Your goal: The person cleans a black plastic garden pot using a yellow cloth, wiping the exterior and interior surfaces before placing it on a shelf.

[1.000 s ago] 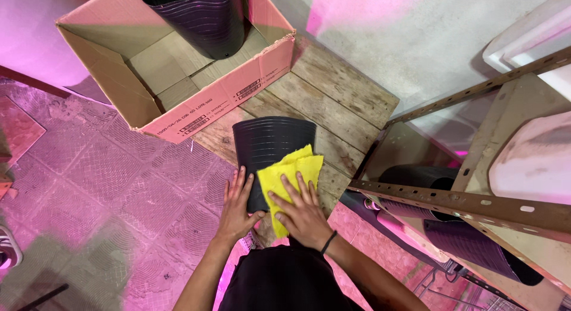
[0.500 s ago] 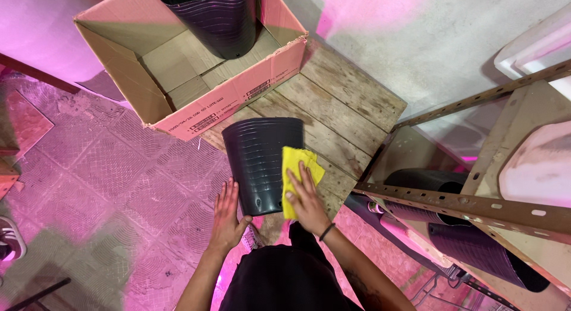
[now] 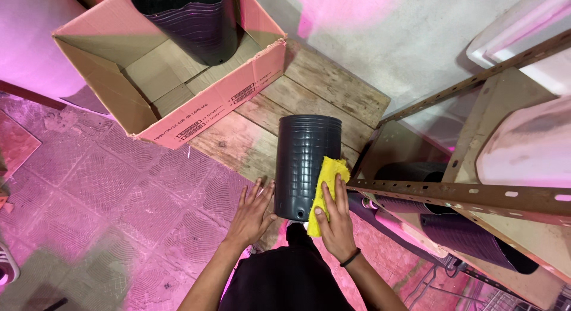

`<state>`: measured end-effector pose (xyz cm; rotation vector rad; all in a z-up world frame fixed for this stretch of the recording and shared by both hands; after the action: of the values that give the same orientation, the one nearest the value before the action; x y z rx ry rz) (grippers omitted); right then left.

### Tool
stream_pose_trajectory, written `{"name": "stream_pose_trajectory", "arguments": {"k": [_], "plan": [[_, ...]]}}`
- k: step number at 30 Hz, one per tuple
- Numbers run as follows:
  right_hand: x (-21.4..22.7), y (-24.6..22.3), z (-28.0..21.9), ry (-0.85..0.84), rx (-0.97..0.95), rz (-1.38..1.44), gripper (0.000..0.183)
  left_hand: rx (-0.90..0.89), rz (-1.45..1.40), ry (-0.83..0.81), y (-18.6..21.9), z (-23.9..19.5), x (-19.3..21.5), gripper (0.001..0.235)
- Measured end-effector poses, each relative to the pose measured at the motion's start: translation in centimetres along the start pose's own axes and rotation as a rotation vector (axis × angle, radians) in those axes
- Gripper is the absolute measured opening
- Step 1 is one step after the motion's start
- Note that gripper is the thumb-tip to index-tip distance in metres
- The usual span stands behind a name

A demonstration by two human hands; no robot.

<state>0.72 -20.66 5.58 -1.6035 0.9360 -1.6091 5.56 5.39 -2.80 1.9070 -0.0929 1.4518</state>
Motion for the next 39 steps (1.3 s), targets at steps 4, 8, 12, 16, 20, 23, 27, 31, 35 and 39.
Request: {"name": "stream_pose_trajectory", "arguments": {"k": [4,8,12,16,20,23,27,31,35,39], "plan": [[-1.5,3.1,-0.8,0.012,-0.065,-0.108,0.069,0.070,0.063,-0.075,-0.5,-0.1,-0.9,0.088],[-1.9,3.1,-0.2,0.003,-0.020,-0.121,0.069,0.024,0.076,0.094,2.7,0.8,-0.5,0.103],[-2.9,2.2,-1.3,-0.044,0.099,-0.228,0.068,-0.082,-0.031,0.162,8.1,4.4,0.1,0.097],[-3.2,0.8,-3.1,-0.176,0.239,-0.326,0.061,-0.126,-0.072,0.290,7.5,6.0,1.0,0.121],[-2.4,4.0,4.1,-0.223,0.237,-0.327,0.069,-0.118,-0.075,0.283,5.7,5.8,1.0,0.125],[-1.6,7.9,10.5,-0.210,-0.114,-0.180,0.079,-0.082,-0.064,0.289,5.1,5.7,1.1,0.129],[-2.5,4.0,8.6,-0.237,-0.095,-0.175,0.072,-0.012,-0.100,0.276,2.8,5.4,1.3,0.125],[-4.1,-1.4,0.3,-0.386,0.235,-0.284,0.068,0.038,-0.117,0.247,0.8,3.7,1.4,0.120],[-4.7,4.6,8.0,-0.402,0.073,-0.310,0.068,0.074,-0.139,0.223,0.2,3.0,1.0,0.127],[-4.0,6.2,13.4,-0.228,-0.106,-0.094,0.073,0.107,-0.132,0.228,-0.7,2.5,1.0,0.128]]}}
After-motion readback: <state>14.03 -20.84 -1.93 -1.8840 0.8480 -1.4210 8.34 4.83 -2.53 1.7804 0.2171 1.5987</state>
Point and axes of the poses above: each hand's wrist, its own z-axis towards the middle knuckle, its own x-axis out of the back of the hand, y = z × x, the point moved 6 cm from there along z, towards the middle knuckle, and after that the axes turned 10 degrees about z, right-handed, at the moved point
